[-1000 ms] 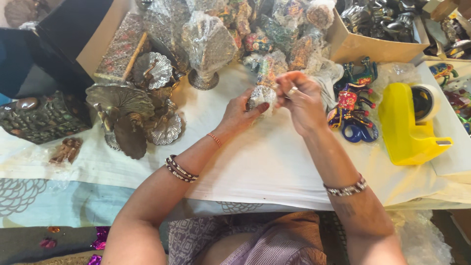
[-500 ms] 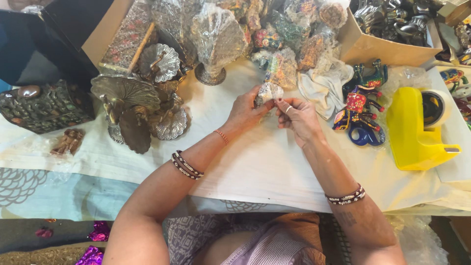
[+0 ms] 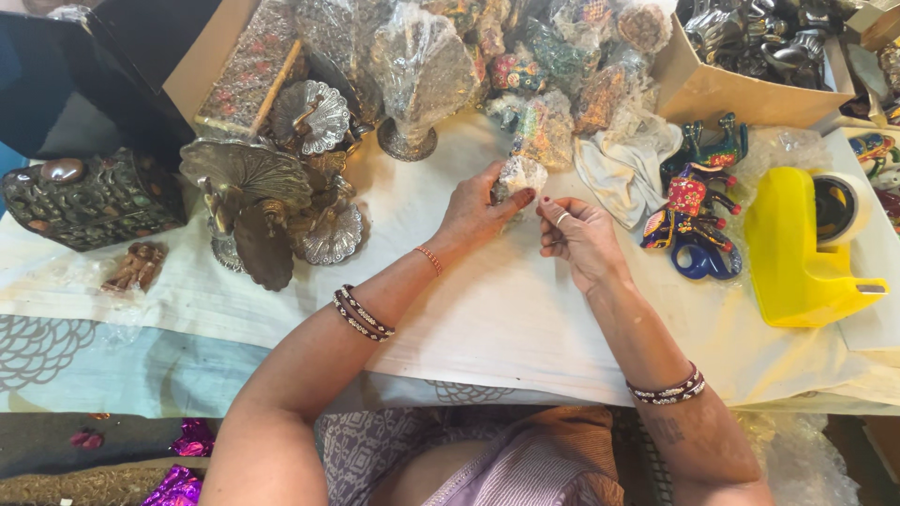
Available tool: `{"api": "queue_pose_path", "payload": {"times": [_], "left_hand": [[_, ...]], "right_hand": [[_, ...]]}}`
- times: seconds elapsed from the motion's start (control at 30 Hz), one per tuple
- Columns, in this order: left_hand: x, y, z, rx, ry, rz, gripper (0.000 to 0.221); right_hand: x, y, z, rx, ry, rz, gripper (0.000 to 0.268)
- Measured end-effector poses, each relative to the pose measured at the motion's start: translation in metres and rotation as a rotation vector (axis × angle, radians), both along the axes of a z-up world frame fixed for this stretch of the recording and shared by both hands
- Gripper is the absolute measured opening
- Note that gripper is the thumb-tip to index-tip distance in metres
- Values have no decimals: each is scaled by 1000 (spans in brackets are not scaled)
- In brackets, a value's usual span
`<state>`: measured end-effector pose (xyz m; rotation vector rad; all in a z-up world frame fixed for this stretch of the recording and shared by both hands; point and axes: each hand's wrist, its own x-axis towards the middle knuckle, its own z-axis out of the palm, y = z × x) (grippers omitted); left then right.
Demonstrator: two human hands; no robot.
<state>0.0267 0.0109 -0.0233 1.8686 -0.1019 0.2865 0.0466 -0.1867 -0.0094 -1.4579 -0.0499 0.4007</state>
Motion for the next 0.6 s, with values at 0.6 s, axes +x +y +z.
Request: {"api": "queue_pose_path", "payload": {"times": [0.6], "left_hand": [[-5, 1, 4, -54, -29, 27, 70]], "right_hand": [[0, 10, 0, -44, 27, -40, 19]]}}
